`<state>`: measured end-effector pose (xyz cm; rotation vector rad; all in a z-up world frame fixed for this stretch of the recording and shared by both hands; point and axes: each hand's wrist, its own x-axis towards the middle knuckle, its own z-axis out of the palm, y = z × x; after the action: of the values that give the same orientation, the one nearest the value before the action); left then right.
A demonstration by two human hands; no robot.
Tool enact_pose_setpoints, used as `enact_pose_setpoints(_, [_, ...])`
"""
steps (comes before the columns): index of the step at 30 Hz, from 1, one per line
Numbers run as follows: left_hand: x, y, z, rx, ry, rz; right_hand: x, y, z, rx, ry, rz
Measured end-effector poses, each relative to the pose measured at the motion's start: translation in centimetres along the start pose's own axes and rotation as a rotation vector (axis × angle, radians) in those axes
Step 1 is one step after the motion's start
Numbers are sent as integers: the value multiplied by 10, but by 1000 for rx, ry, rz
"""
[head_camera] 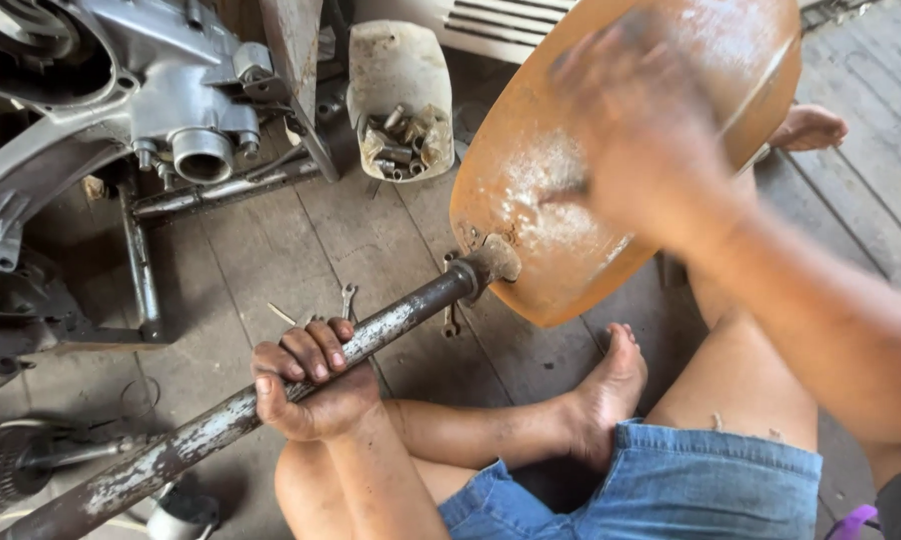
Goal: Sanding a metal motorcycle fuel tank by hand to refine its surface finish.
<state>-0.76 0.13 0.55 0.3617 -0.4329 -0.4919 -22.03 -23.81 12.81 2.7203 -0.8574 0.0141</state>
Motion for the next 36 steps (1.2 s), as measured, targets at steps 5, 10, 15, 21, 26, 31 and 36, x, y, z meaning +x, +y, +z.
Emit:
enact_pose_setpoints(5, [0,-4,-1,12,15,-8,-23,-38,28,-88,52,-388])
enact_pose_setpoints(10, [0,-1,2,6,30,-14,21,82,9,46,96,106])
enact_pose_setpoints(15, [-1,-3,2,22,27,1,0,39,-5,-6,99,70])
enact_pose_setpoints(21, [1,-2,-4,22,-36,-4,-16,-24,7,9,40,-236])
enact_pose_setpoints(26, [0,-4,1,13,-7,-8,19,79,1,3,91,-14])
enact_pose_setpoints(31, [-3,-3,-3,16,-23,6,28,96,-22,298,-26,463])
enact_pose_setpoints(36, [0,-1,-1,50,39,11,-2,18,-6,99,62,77])
